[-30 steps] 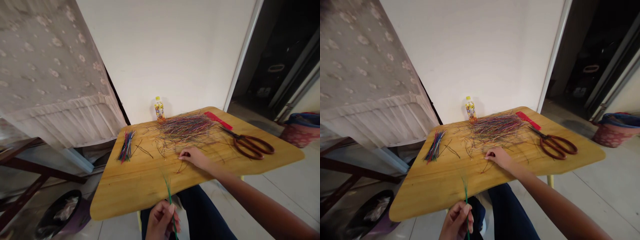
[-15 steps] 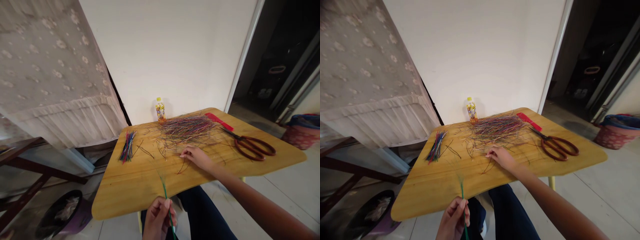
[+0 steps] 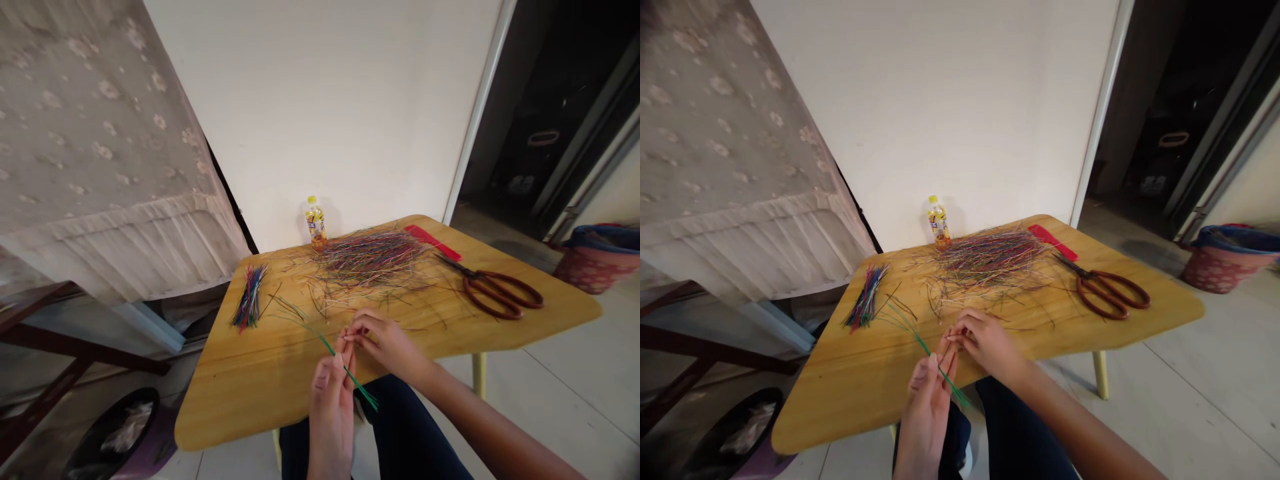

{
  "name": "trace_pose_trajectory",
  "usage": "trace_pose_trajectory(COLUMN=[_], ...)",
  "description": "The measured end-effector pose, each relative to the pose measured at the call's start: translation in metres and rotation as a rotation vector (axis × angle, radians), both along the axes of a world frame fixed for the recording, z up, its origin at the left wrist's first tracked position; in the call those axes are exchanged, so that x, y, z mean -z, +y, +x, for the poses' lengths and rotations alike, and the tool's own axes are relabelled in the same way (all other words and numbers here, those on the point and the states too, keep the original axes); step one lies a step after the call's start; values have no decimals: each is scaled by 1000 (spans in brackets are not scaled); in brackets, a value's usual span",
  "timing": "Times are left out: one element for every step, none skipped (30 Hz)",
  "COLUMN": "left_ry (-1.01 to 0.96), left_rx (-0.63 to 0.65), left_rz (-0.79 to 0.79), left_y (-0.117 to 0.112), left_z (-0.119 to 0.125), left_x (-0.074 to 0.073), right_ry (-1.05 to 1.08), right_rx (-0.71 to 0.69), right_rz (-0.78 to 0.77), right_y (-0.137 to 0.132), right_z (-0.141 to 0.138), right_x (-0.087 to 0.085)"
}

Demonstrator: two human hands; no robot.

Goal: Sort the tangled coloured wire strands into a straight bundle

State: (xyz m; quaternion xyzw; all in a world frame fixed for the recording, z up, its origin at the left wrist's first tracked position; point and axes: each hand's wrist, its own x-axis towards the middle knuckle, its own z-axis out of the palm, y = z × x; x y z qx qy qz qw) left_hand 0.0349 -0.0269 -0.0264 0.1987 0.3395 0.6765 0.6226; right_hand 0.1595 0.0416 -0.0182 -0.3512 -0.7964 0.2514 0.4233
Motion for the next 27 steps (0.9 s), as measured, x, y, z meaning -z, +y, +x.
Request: trace_pose_trajectory(left_ry=[-2,0,5,13,25,40,55,70,83,91,94,98,112,138,176,223,276,329,380,427,469,508,542,570,593,611,625], left_rx=[-8,-18,-29,-38,-45,-49,-49,-47,-44,-39,-34,-28,-27,-25,-21,-16,-10,-1,14,35,62,101,158,226,298,369,430], left_rz=[0,-1,-1,-2,-3,-3,-1,3,9,16,26,37,44,40,23,-6,-41,-70,-85,-83,-66,-43,-19,1,14,19,15], left_y=[0,0,0,0,0,0,-1,-1,-2,-2,-3,-3,-3,-3,-2,-2,-1,0,1,2,3,3,4,4,4,5,5], left_z=[0,0,1,1,2,2,3,3,3,3,2,1,-1,-3,-5,-7,-10,-12,-14,-15,-17,-18,-19,-21,-22,-24,-26], left_x=[0,1,1,2,3,3,4,4,4,4,3,2,2,1,0,0,-1,-1,-2,-3,-5,-7,-9,-12,-15,-18,-21], right_ry=[11,27,48,73,97,120,141,162,184,206,228,250,273,299,326,347,360,361,348,324,300,286,285,295,311,330,347], right_rx=[15,34,60,87,111,131,143,150,153,153,152,155,166,180,184,166,125,67,5,-44,-76,-97,-121,-156,-203,-255,-304], right_rz=[-6,-16,-31,-48,-69,-91,-107,-113,-112,-107,-103,-109,-129,-167,-225,-296,-370,-437,-488,-523,-543,-559,-581,-614,-656,-702,-747], right_y=[-2,-4,-6,-7,-9,-11,-12,-14,-15,-16,-17,-18,-19,-20,-20,-21,-22,-23,-24,-25,-26,-26,-26,-26,-26,-25,-25], right_z=[-1,-3,-6,-9,-12,-15,-17,-20,-21,-22,-21,-19,-15,-10,-5,1,7,13,17,21,23,24,24,23,21,20,18], right_x=[1,2,4,6,8,11,13,15,17,18,18,17,16,15,13,11,9,7,6,5,5,5,5,5,5,5,5])
